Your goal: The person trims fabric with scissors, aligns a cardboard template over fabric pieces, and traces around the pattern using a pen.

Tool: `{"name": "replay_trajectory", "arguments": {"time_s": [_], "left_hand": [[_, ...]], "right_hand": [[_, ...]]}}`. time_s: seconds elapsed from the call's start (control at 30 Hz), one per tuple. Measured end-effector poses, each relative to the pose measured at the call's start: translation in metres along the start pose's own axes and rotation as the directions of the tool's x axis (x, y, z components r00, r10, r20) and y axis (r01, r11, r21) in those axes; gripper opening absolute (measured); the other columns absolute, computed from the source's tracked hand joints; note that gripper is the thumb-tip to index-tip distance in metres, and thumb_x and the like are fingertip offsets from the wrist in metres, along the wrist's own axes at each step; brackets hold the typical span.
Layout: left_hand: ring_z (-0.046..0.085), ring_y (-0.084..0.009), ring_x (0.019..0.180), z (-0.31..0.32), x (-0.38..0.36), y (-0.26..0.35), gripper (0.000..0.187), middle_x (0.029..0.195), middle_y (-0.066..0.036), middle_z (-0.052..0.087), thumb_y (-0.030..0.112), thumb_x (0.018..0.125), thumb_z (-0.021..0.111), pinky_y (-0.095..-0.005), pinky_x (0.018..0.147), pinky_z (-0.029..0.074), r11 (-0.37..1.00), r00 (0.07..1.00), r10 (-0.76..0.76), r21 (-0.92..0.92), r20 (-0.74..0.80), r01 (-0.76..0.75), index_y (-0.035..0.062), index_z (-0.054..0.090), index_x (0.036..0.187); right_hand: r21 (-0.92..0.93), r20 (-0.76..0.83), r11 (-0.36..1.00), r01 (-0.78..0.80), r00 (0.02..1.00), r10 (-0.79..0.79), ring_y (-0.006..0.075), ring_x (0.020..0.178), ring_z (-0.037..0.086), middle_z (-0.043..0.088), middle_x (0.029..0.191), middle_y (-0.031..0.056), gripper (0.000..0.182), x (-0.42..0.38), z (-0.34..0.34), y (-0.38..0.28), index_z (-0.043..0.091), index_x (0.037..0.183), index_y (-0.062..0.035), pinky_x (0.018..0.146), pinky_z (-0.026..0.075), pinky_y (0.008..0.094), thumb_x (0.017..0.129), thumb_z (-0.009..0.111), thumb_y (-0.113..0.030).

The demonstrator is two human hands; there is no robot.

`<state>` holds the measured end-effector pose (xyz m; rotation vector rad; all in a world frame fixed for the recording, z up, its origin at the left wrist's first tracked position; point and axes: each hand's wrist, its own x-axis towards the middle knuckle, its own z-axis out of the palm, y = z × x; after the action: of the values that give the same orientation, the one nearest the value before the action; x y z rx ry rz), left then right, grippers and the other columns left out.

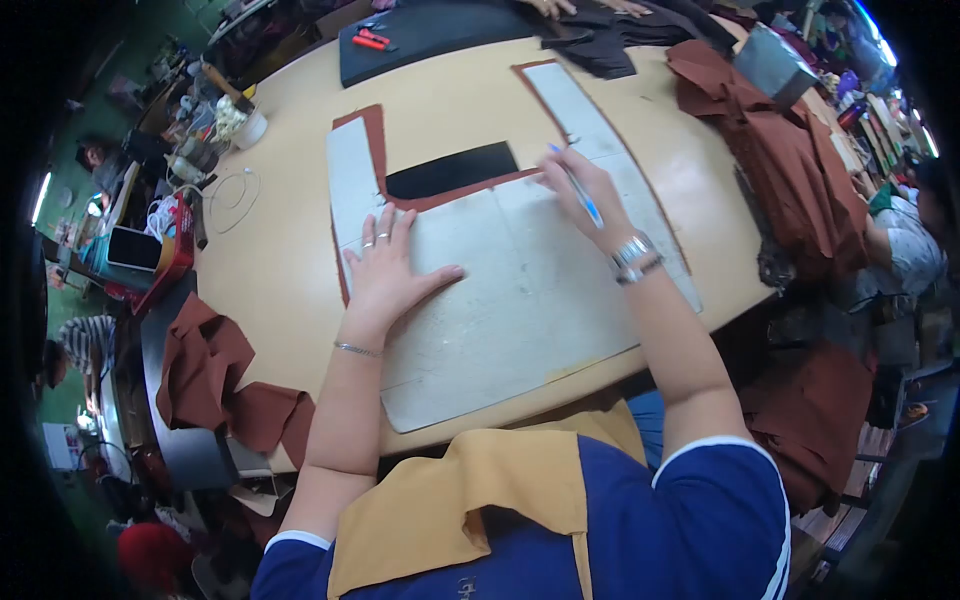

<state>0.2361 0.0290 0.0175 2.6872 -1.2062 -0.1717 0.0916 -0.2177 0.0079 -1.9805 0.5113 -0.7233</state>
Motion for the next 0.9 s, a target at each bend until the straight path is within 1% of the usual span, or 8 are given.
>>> {"name": "replay_trajectory", "arguments": {"time_s": [0.1, 0.2, 0.4, 0.5, 0.6, 0.7, 0.8, 0.9], "left_hand": [[0.015, -0.0367, 0.145, -0.004, -0.002, 0.004, 0.108, 0.155, -0.015, 0.023, 0.071, 0.063, 0.071, -0.0709, 0.108, 0.014, 0.999, 1.0, -0.006, -0.041, 0.017, 0.007, 0.0104, 0.036, 0.145], [0.015, -0.0363, 0.145, 0.001, -0.001, 0.007, 0.109, 0.156, -0.017, 0.022, 0.068, 0.062, 0.074, -0.0696, 0.109, 0.014, 0.998, 1.0, -0.016, -0.055, -0.01, 0.015, 0.0108, 0.034, 0.145], [0.016, -0.0367, 0.145, 0.006, -0.035, -0.002, 0.106, 0.154, -0.025, 0.019, 0.067, 0.071, 0.069, -0.0646, 0.111, 0.014, 0.973, 0.968, -0.229, -0.059, -0.101, 0.224, 0.0084, 0.027, 0.148], [0.017, -0.037, 0.145, 0.016, -0.05, -0.015, 0.105, 0.153, -0.027, 0.019, 0.067, 0.075, 0.065, -0.0636, 0.111, 0.016, 0.962, 0.952, -0.269, -0.081, -0.144, 0.259, 0.006, 0.023, 0.149], [0.017, -0.0375, 0.145, 0.023, -0.06, -0.018, 0.105, 0.153, -0.027, 0.02, 0.068, 0.077, 0.063, -0.0636, 0.11, 0.017, 0.966, 0.949, -0.252, -0.108, -0.189, 0.235, 0.0053, 0.02, 0.15], [0.017, -0.0378, 0.144, 0.026, -0.056, -0.019, 0.106, 0.153, -0.026, 0.022, 0.069, 0.076, 0.062, -0.0647, 0.11, 0.017, 0.963, 0.944, -0.264, -0.106, -0.196, 0.248, 0.0069, 0.02, 0.15], [0.017, -0.0376, 0.145, 0.024, -0.056, -0.016, 0.107, 0.153, -0.024, 0.023, 0.07, 0.074, 0.063, -0.0666, 0.109, 0.016, 0.95, 0.929, -0.312, -0.096, -0.2, 0.299, 0.0085, 0.02, 0.151], [0.016, -0.0373, 0.145, 0.019, -0.058, -0.012, 0.108, 0.154, -0.023, 0.022, 0.071, 0.072, 0.063, -0.0679, 0.109, 0.014, 0.937, 0.922, -0.35, -0.071, -0.167, 0.342, 0.0105, 0.021, 0.151]], "right_hand": [[-0.448, -0.096, 0.889, -0.094, 0.994, 0.057, 0.03, 0.083, 0.065, 0.066, 0.089, 0.0168, 0.02, -0.06, -0.077, 0.002, 0.061, 0.104, -0.0021, 0.076, 0.05, 0.036, 0.094, 0.057, -0.019], [-0.534, -0.119, 0.829, -0.167, 0.985, 0.121, 0.0319, 0.085, 0.063, 0.065, 0.092, 0.0179, 0.021, -0.1, -0.118, 0.015, 0.061, 0.105, -0.0028, 0.076, 0.049, 0.0363, 0.089, 0.065, -0.017], [-0.295, -0.163, 0.945, -0.138, 0.982, 0.093, 0.0207, 0.083, 0.062, 0.064, 0.088, 0.0094, 0.036, -0.109, -0.13, 0.04, 0.061, 0.112, -0.0019, 0.075, 0.05, 0.0319, 0.083, 0.074, -0.018], [0.105, -0.129, 0.961, -0.256, 0.954, 0.269, 0.0131, 0.082, 0.06, 0.063, 0.088, 0.0041, 0.043, -0.097, -0.136, 0.046, 0.059, 0.117, 0.0014, 0.073, 0.05, 0.0265, 0.083, 0.075, -0.019], [0.359, 0.022, 0.796, -0.487, 0.857, 0.514, 0.0098, 0.074, 0.056, 0.059, 0.085, -0.001, 0.044, -0.079, -0.152, 0.043, 0.057, 0.119, 0.001, 0.069, 0.048, 0.0218, 0.085, 0.074, -0.02], [0.228, 0.059, 0.798, -0.558, 0.826, 0.56, 0.0095, 0.072, 0.056, 0.06, 0.087, -0.0006, 0.049, -0.073, -0.159, 0.032, 0.056, 0.121, 0.0037, 0.066, 0.048, 0.0225, 0.085, 0.075, -0.023], [-0.072, -0.029, 0.941, -0.329, 0.944, 0.328, 0.0091, 0.073, 0.057, 0.062, 0.086, 0.004, 0.055, -0.071, -0.15, 0.059, 0.057, 0.121, 0.0049, 0.063, 0.047, 0.0237, 0.084, 0.076, -0.03], [-0.125, -0.033, 0.955, -0.269, 0.963, 0.267, 0.0089, 0.07, 0.056, 0.063, 0.085, 0.0033, 0.053, -0.074, -0.141, 0.068, 0.057, 0.122, 0.0031, 0.065, 0.047, 0.0236, 0.088, 0.071, -0.035]]}}
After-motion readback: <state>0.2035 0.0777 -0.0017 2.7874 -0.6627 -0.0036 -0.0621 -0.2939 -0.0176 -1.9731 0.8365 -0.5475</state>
